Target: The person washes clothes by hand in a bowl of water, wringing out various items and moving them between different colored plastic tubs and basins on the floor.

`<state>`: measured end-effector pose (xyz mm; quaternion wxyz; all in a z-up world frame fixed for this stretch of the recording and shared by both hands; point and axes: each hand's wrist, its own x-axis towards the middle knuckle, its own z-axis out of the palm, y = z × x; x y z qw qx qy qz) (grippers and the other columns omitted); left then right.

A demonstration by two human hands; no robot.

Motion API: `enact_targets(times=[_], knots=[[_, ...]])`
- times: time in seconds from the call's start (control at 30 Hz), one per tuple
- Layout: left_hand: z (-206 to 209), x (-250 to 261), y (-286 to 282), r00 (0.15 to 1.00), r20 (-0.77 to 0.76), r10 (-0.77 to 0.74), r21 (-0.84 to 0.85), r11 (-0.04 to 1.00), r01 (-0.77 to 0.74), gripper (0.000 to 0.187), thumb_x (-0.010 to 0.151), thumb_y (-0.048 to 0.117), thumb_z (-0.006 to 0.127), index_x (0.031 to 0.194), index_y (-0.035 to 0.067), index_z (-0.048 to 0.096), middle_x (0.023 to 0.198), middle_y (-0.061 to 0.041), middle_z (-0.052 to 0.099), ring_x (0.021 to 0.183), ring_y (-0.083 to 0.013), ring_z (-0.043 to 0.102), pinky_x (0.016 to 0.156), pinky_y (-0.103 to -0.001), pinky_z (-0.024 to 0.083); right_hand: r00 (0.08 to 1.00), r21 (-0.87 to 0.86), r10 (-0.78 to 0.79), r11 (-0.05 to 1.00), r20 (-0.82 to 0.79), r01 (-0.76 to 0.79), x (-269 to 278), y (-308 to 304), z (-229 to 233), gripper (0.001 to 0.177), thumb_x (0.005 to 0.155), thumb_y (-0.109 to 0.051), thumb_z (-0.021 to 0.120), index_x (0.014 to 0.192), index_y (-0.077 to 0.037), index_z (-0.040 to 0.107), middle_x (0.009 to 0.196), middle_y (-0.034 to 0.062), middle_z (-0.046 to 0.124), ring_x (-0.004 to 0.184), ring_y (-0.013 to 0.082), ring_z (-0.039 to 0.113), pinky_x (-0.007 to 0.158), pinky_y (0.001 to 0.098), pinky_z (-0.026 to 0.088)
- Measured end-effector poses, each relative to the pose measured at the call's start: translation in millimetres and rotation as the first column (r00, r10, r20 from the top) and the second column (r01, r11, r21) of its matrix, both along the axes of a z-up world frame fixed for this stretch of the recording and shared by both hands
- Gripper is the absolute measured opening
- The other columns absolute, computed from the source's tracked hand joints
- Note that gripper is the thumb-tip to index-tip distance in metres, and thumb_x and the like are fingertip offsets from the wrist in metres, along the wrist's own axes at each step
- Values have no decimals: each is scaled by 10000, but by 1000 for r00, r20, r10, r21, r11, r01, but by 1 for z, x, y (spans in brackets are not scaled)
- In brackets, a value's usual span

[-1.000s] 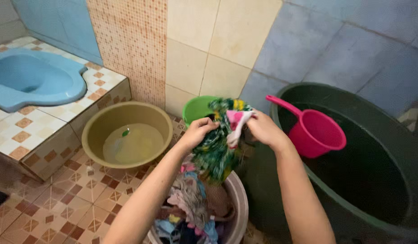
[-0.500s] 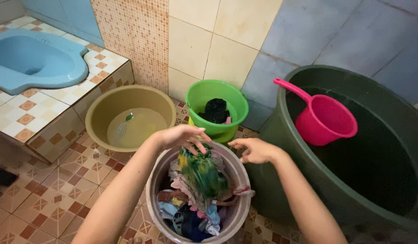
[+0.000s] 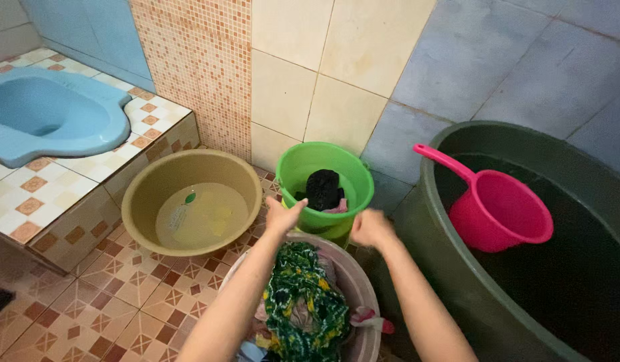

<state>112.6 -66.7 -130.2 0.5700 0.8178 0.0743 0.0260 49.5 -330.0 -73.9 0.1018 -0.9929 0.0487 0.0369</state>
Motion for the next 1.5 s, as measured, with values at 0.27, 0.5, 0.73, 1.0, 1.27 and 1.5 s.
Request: enact_targets(times=[0.27,0.5,0.73,1.0,1.27,1.5], knots=[[13,-5,-55,799,-561,-218,-608,763,-219,1189,810,509,769,1544,239,-126,1253,-374,613,902,-461,726,722,-612,593,669,-352,2,849,-743,-393,-114,27,-118,586,511,-298,1017,1015,-98,794,1097,79,776,986,206,740,822,414,625],[-56,22,-67,875,-432,-218,-703,689,-175,750,883,143,628,1473,173,165,1129,-250,611,834,-461,725,699,-587,646,946,36,192,981,-262,-189,-109,30,-81,537,750,-244,903,1207,-72,678,1139,235,686,1048,390,667,876,468,560],[-70,-8,-32,886,-321,-334,-663,747,41,579,867,12,574,1389,138,356,1078,-187,646,813,-401,745,631,-505,667,950,472,50,859,307,-198,-41,41,8,142,807,-182,700,836,-46,732,774,103,768,727,223,772,713,370,609],[-85,-25,-22,886,-292,-360,-560,815,147,503,921,47,565,1383,184,421,1100,-151,712,863,-345,758,643,-475,662,997,61,73,995,31,-75,21,71,-17,939,676,-341,932,1451,-116,453,1479,165,502,1403,341,454,1169,543,372],[-90,-36,-22,869,-351,-348,-655,755,38,470,972,92,562,1411,179,419,1198,-135,679,945,-324,763,697,-487,687,997,-438,-33,897,71,61,63,103,-59,1073,815,-231,791,1619,-424,106,1702,84,127,1511,422,162,1034,824,237],[-74,-40,-15,850,-302,-432,-670,730,133,538,959,79,537,1443,245,373,1213,-122,669,948,-333,751,701,-487,668,968,-588,-40,788,249,184,107,77,-106,692,955,-220,584,1563,-428,329,1596,77,326,1376,342,381,994,623,353]])
